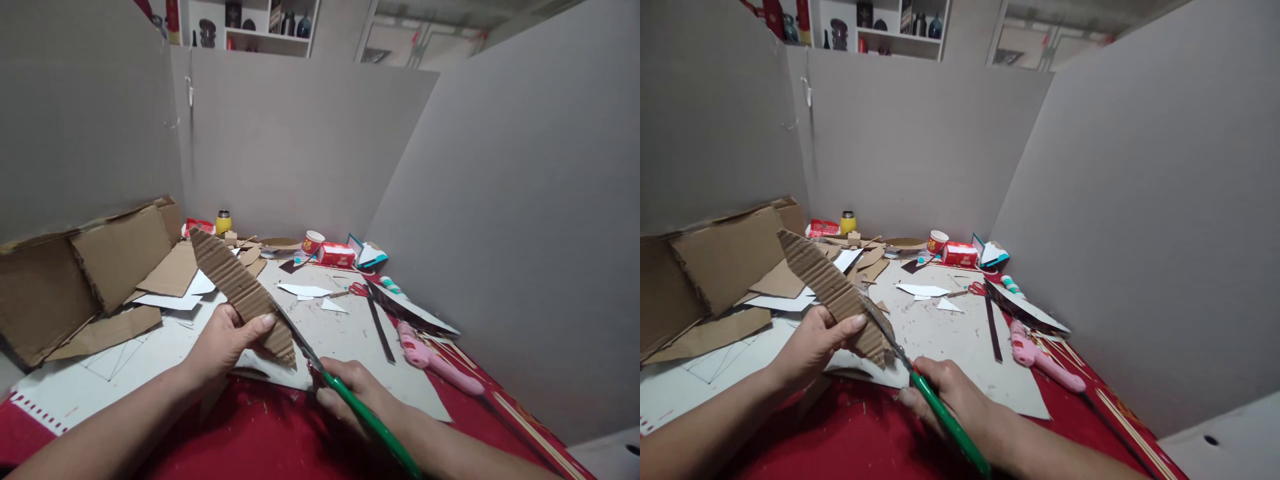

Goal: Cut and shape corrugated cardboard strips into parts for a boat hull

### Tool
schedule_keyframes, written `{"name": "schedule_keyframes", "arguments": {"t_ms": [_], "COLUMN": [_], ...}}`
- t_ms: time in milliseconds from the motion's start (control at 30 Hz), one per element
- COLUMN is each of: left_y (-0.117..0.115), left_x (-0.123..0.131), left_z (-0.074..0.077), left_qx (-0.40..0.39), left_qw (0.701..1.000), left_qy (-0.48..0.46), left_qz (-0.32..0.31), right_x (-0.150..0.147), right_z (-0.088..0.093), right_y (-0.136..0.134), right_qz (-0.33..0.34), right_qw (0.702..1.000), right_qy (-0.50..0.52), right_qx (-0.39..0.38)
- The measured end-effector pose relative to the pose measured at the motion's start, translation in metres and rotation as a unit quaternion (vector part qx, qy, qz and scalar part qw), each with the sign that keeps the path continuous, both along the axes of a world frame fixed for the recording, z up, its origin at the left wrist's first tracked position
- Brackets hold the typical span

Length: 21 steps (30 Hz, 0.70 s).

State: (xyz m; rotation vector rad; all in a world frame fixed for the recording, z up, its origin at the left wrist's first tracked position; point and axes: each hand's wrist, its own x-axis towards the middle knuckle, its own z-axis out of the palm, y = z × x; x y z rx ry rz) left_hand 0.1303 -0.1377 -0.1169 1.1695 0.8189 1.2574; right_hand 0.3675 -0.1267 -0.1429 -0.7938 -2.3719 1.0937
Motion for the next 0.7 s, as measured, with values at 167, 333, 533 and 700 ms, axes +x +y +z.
{"name": "schedule_keyframes", "arguments": {"t_ms": [167, 333, 533, 700], "left_y": [0.006, 0.009, 0.005, 0.004], "left_x": [-0.009, -0.009, -0.001, -0.001], "left_z": [0.002, 0.000, -0.003, -0.004], "left_qx": [0.024, 0.026, 0.012, 0.012], "left_qw": [0.995, 0.992, 0.994, 0.995], "left_qy": [-0.024, -0.021, -0.014, -0.012], "left_qz": [0.096, 0.120, 0.109, 0.102], "right_x": [-0.001, -0.005, -0.004, -0.003], "right_z": [-0.004, 0.010, 0.023, 0.005], "right_y": [0.001, -0.007, -0.013, -0.008], "right_qz": [0.006, -0.021, -0.036, -0.029], "right_qw": [1.000, 0.998, 0.995, 0.998], "right_qy": [0.003, -0.049, -0.086, -0.049], "right_qx": [-0.002, 0.040, 0.036, 0.013]}}
